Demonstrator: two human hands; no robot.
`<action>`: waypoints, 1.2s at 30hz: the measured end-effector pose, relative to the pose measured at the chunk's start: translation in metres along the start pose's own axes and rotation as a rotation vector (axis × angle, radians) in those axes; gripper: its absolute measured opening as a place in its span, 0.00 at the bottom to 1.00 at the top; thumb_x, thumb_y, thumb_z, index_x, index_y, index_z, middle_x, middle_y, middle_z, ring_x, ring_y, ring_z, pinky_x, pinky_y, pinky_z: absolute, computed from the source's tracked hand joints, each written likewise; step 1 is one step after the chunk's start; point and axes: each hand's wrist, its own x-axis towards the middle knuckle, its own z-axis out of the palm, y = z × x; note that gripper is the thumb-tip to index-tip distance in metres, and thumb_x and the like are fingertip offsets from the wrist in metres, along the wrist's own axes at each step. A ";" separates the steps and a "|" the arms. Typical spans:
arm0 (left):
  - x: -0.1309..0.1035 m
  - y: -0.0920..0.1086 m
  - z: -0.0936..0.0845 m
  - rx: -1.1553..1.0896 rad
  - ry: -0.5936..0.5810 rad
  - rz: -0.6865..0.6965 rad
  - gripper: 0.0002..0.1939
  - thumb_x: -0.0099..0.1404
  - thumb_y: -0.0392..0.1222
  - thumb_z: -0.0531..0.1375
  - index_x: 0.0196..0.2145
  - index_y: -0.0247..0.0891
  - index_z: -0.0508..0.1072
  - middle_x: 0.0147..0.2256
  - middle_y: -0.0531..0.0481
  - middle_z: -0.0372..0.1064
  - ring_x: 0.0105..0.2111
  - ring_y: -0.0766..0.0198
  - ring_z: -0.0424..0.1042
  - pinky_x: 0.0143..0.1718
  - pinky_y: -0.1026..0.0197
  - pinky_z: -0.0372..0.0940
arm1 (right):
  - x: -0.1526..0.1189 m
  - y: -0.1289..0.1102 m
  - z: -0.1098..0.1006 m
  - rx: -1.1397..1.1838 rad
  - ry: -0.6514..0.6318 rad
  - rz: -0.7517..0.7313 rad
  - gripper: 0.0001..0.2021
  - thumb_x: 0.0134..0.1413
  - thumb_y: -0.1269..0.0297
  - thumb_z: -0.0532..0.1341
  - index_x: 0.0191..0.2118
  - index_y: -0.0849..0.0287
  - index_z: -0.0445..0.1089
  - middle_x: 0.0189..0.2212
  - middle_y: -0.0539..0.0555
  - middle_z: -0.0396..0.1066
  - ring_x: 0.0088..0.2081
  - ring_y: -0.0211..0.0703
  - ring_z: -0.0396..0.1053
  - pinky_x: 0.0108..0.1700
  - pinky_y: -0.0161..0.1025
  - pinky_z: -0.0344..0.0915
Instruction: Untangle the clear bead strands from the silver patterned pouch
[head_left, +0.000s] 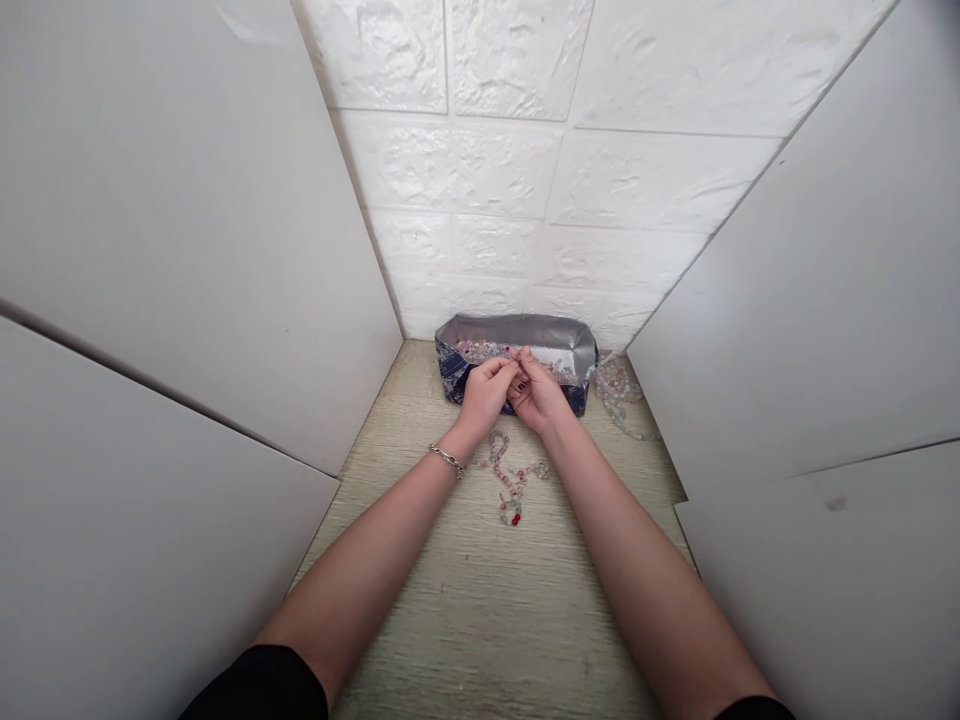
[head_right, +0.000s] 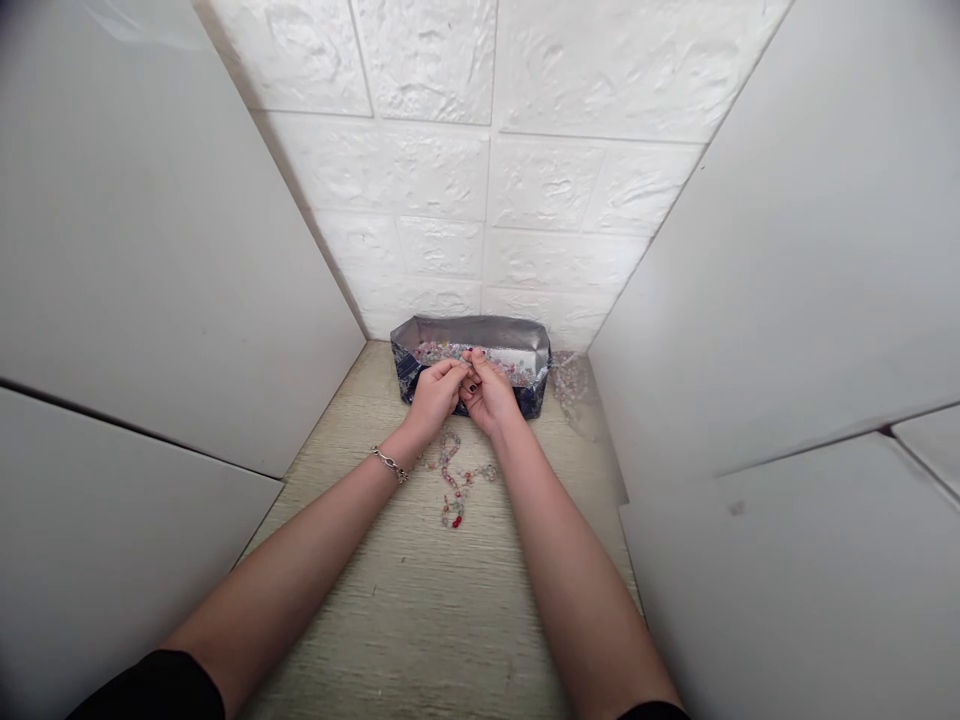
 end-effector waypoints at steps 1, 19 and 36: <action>0.000 0.000 0.000 0.005 -0.003 0.004 0.07 0.49 0.39 0.54 0.19 0.34 0.67 0.16 0.55 0.61 0.19 0.74 0.57 0.22 0.69 0.53 | 0.000 0.000 0.000 0.000 0.004 -0.003 0.08 0.44 0.61 0.59 0.25 0.62 0.65 0.11 0.42 0.49 0.13 0.26 0.46 0.14 0.25 0.47; 0.005 -0.011 -0.002 -0.026 -0.017 0.066 0.09 0.51 0.42 0.54 0.20 0.34 0.66 0.18 0.55 0.60 0.20 0.73 0.57 0.25 0.68 0.54 | 0.000 0.001 -0.001 0.014 -0.039 -0.010 0.09 0.40 0.62 0.62 0.26 0.63 0.67 0.11 0.42 0.51 0.14 0.24 0.47 0.13 0.24 0.47; 0.002 -0.006 -0.001 -0.049 -0.019 0.018 0.12 0.53 0.46 0.54 0.21 0.33 0.66 0.18 0.53 0.63 0.20 0.74 0.59 0.23 0.68 0.55 | -0.002 -0.002 0.004 -0.023 -0.002 0.009 0.05 0.40 0.65 0.60 0.25 0.62 0.66 0.11 0.41 0.48 0.13 0.25 0.46 0.13 0.25 0.46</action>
